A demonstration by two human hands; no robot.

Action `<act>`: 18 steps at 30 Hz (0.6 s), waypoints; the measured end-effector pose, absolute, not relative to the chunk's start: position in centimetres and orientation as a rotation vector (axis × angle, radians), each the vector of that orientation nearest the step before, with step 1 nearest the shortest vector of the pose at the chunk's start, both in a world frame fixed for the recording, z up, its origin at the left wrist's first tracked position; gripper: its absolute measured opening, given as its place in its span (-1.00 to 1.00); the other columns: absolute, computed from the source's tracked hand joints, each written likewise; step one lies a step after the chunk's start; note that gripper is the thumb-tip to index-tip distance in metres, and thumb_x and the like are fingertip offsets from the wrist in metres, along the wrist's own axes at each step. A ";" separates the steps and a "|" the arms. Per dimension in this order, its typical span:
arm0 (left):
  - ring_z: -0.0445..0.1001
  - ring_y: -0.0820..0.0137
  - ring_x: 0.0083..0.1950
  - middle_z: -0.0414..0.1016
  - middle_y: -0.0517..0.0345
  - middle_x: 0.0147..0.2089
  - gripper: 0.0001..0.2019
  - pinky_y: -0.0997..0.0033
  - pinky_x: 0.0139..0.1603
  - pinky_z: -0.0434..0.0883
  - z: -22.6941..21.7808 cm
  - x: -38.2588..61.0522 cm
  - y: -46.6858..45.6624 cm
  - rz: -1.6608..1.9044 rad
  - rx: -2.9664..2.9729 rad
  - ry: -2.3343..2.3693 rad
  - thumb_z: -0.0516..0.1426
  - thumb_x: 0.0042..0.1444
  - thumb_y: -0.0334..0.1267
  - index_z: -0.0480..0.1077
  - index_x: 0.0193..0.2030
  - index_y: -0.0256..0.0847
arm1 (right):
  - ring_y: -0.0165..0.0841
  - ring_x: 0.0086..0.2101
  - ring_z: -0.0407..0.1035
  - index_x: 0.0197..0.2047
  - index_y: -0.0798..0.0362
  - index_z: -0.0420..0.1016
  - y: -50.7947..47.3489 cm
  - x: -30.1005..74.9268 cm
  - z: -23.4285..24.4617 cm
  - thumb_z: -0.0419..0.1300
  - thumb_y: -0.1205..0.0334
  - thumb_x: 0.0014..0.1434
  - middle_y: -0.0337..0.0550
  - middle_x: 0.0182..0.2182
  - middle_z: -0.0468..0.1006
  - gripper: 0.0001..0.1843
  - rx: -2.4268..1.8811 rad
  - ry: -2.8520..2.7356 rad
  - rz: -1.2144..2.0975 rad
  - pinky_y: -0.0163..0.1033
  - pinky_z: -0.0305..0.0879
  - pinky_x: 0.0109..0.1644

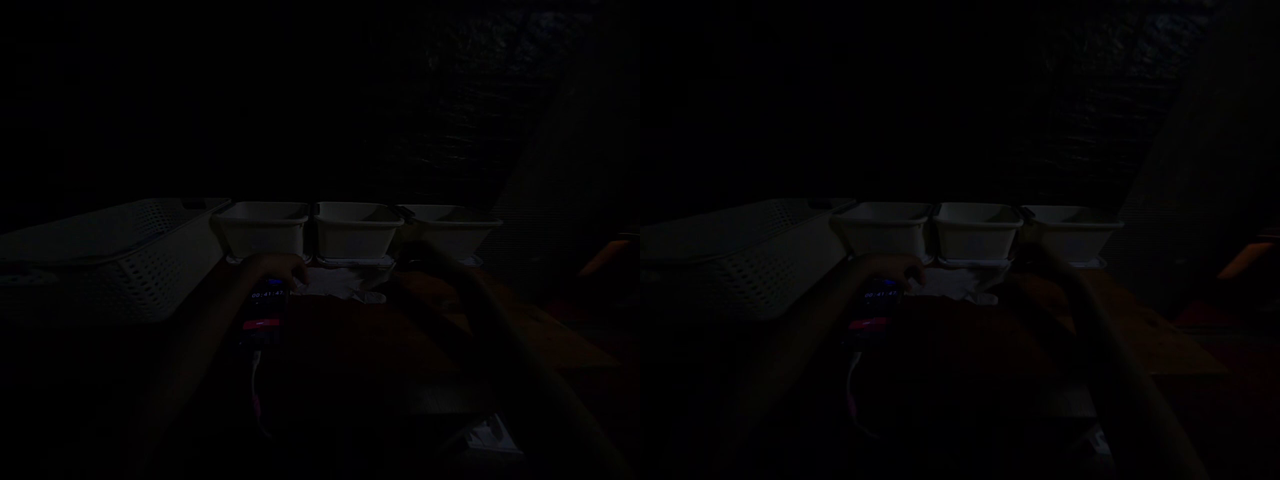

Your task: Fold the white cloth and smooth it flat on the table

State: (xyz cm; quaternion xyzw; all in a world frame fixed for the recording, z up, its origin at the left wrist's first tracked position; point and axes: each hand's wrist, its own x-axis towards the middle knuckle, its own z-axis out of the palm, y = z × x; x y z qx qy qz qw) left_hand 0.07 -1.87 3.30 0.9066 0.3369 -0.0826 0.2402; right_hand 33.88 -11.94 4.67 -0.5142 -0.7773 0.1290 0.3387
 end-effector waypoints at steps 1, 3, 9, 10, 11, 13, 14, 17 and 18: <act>0.40 0.38 -0.07 0.46 0.09 -0.06 -0.65 0.46 -0.08 0.29 3.3 0.1 -1.8 -0.229 2.484 0.925 0.19 -0.15 -0.42 0.41 -0.13 -0.23 | -0.59 -0.31 0.39 -0.27 0.19 0.45 -11.9 33.9 4.7 0.02 0.15 0.18 -0.09 -0.33 0.49 -0.71 -1.353 -2.032 0.354 -0.45 0.32 -0.15; 0.40 0.38 -0.06 0.46 0.08 -0.05 -0.64 0.47 -0.07 0.29 3.3 0.1 -1.8 -0.234 2.485 0.936 0.19 -0.15 -0.42 0.40 -0.12 -0.24 | -0.55 -0.28 0.39 -0.22 0.17 0.44 -11.7 34.0 4.8 0.01 0.13 0.19 -0.08 -0.29 0.48 -0.70 -1.377 -2.041 0.381 -0.39 0.34 -0.14; 0.39 0.40 -0.05 0.46 0.12 -0.06 -0.64 0.51 -0.06 0.28 3.4 0.2 -2.0 -0.252 2.486 0.957 0.20 -0.16 -0.40 0.40 -0.13 -0.24 | -0.52 -0.27 0.35 -0.16 0.21 0.37 -11.6 34.3 5.2 -0.06 0.16 0.24 -0.11 -0.27 0.42 -0.68 -1.412 -2.109 0.490 -0.32 0.35 -0.17; 0.39 0.40 -0.04 0.46 0.11 -0.05 -0.64 0.50 -0.06 0.28 3.5 0.2 -2.0 -0.254 2.485 0.959 0.20 -0.15 -0.40 0.40 -0.12 -0.24 | -0.51 -0.28 0.35 -0.15 0.23 0.36 -11.6 34.4 5.2 -0.05 0.16 0.23 -0.11 -0.28 0.41 -0.68 -1.417 -2.117 0.511 -0.31 0.35 -0.18; 0.39 0.39 -0.04 0.46 0.10 -0.05 -0.64 0.50 -0.05 0.28 3.5 0.2 -2.1 -0.254 2.485 0.962 0.20 -0.15 -0.41 0.40 -0.12 -0.25 | -0.51 -0.28 0.35 -0.14 0.23 0.36 -11.6 34.6 5.2 -0.04 0.17 0.22 -0.12 -0.28 0.41 -0.69 -1.423 -2.120 0.529 -0.32 0.35 -0.19; 0.39 0.38 -0.04 0.45 0.08 -0.05 -0.64 0.49 -0.05 0.28 3.6 0.2 -2.1 -0.241 2.488 0.975 0.19 -0.16 -0.42 0.40 -0.12 -0.26 | -0.51 -0.29 0.35 -0.14 0.23 0.36 -11.7 34.9 5.0 -0.02 0.17 0.22 -0.12 -0.28 0.41 -0.69 -1.436 -2.121 0.559 -0.33 0.35 -0.21; 0.39 0.37 -0.04 0.46 0.08 -0.05 -0.63 0.48 -0.06 0.28 3.6 0.2 -2.1 -0.240 2.491 0.982 0.20 -0.16 -0.42 0.40 -0.12 -0.27 | -0.51 -0.30 0.35 -0.13 0.23 0.35 -11.7 35.1 5.0 -0.02 0.17 0.22 -0.12 -0.28 0.41 -0.69 -1.443 -2.118 0.571 -0.34 0.35 -0.22; 0.39 0.37 -0.05 0.46 0.08 -0.06 -0.63 0.47 -0.07 0.29 3.5 0.2 -2.1 -0.230 2.477 0.994 0.20 -0.17 -0.43 0.40 -0.12 -0.27 | -0.52 -0.30 0.36 -0.11 0.24 0.35 -11.7 35.6 4.9 -0.07 0.18 0.24 -0.12 -0.29 0.41 -0.67 -1.462 -2.108 0.604 -0.35 0.35 -0.23; 0.39 0.38 -0.06 0.46 0.09 -0.06 -0.63 0.47 -0.07 0.29 3.5 0.1 -2.1 -0.223 2.469 0.992 0.20 -0.17 -0.43 0.40 -0.12 -0.26 | -0.52 -0.30 0.36 -0.10 0.25 0.35 -11.7 35.7 5.0 -0.07 0.18 0.24 -0.12 -0.29 0.42 -0.67 -1.466 -2.105 0.617 -0.35 0.36 -0.23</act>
